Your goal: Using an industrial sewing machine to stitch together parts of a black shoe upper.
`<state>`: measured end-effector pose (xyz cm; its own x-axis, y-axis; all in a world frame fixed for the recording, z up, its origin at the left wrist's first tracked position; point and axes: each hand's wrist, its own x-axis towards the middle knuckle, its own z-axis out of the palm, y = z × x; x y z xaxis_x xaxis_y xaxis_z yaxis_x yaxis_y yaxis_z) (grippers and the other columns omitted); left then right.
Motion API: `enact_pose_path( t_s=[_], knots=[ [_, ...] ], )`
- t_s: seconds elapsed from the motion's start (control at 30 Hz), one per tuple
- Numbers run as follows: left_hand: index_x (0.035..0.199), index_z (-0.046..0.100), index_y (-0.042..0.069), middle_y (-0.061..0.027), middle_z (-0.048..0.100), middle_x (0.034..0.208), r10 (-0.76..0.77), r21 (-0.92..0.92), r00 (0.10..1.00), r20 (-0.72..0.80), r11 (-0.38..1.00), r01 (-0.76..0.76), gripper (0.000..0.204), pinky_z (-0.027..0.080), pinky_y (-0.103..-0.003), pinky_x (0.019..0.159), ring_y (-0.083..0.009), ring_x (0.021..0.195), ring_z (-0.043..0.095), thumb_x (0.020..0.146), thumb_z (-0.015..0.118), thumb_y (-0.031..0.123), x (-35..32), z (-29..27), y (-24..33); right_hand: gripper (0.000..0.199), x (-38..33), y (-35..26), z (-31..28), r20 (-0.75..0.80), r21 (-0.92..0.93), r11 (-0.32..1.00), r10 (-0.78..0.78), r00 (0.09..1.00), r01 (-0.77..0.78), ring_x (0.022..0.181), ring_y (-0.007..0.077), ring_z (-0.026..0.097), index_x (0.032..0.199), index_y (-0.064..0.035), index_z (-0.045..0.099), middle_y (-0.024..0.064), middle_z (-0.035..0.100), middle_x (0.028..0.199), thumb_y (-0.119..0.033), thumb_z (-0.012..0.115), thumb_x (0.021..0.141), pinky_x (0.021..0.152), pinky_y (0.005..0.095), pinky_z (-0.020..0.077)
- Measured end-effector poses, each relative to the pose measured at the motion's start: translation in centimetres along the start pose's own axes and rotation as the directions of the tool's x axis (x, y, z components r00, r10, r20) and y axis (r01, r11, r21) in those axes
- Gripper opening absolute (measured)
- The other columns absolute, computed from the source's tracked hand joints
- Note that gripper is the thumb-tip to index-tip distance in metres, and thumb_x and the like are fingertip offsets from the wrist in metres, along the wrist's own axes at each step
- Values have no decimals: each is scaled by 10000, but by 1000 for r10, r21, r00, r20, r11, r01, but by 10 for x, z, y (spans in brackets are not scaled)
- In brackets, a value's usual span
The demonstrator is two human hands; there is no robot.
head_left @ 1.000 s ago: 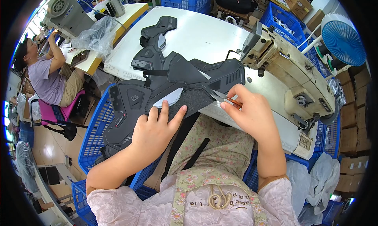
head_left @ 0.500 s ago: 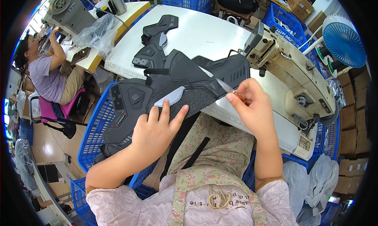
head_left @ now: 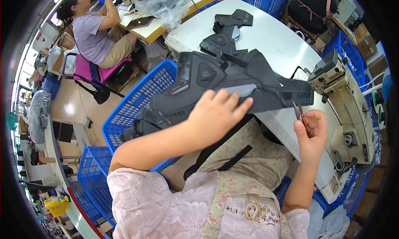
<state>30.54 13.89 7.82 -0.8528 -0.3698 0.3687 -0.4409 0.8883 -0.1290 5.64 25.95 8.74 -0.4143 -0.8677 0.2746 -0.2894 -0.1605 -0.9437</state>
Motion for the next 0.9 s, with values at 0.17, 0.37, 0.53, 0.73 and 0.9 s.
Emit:
enact_pose_path(
  t_s=[0.17, 0.37, 0.53, 0.73, 0.9],
  knots=[
    [1277, 631, 40, -94, 696, 1107, -379, -776, 916, 127, 537, 330, 428, 487, -288, 888, -204, 1006, 634, 863, 566, -49, 4, 2, -41, 310, -4, -4, 7, 36, -4, 1000, -8, 999, 8, 635, 15, 452, 1049, -71, 506, -41, 565, 755, -110, 748, 861, 571, 175, 320],
    [1279, 590, -49, -99, 683, 1160, -520, -889, 729, 444, -358, 286, 412, 502, -274, 906, -146, 1010, 653, 871, 614, 12, -13, -38, -78, 314, -6, 0, 10, 41, -28, 999, -34, 999, 36, 645, 27, 473, 1070, -60, 520, -21, 579, 762, -86, 742, 849, 580, 178, 331],
    [1251, 626, 5, -109, 694, 1131, -729, -816, 600, 329, 101, 570, 385, 506, -338, 912, -210, 1020, 658, 873, 560, -13, -106, -65, -117, 334, -5, 10, 12, 37, -37, 999, -37, 999, 39, 642, 33, 482, 1105, -46, 538, -12, 589, 759, -72, 742, 842, 581, 183, 347],
    [1203, 661, 106, -134, 616, 1261, -627, 266, 754, 194, 774, 575, 459, 454, -446, 869, -340, 1057, 575, 769, 561, -3, -268, 15, -56, 330, -6, 29, 17, 119, -62, 995, 81, 990, -74, 627, 34, 447, 1082, -63, 538, -12, 602, 773, -44, 742, 823, 567, 198, 354],
    [1226, 639, 75, -156, 589, 1316, -698, 331, 588, 408, 714, 617, 448, 440, -450, 887, -344, 1102, 555, 779, 625, 108, -366, 52, 23, 317, -6, 38, 8, 188, -159, 959, 264, 946, -236, 654, 50, 456, 1088, -59, 538, 10, 630, 836, 8, 682, 813, 576, 220, 376]
  ],
)
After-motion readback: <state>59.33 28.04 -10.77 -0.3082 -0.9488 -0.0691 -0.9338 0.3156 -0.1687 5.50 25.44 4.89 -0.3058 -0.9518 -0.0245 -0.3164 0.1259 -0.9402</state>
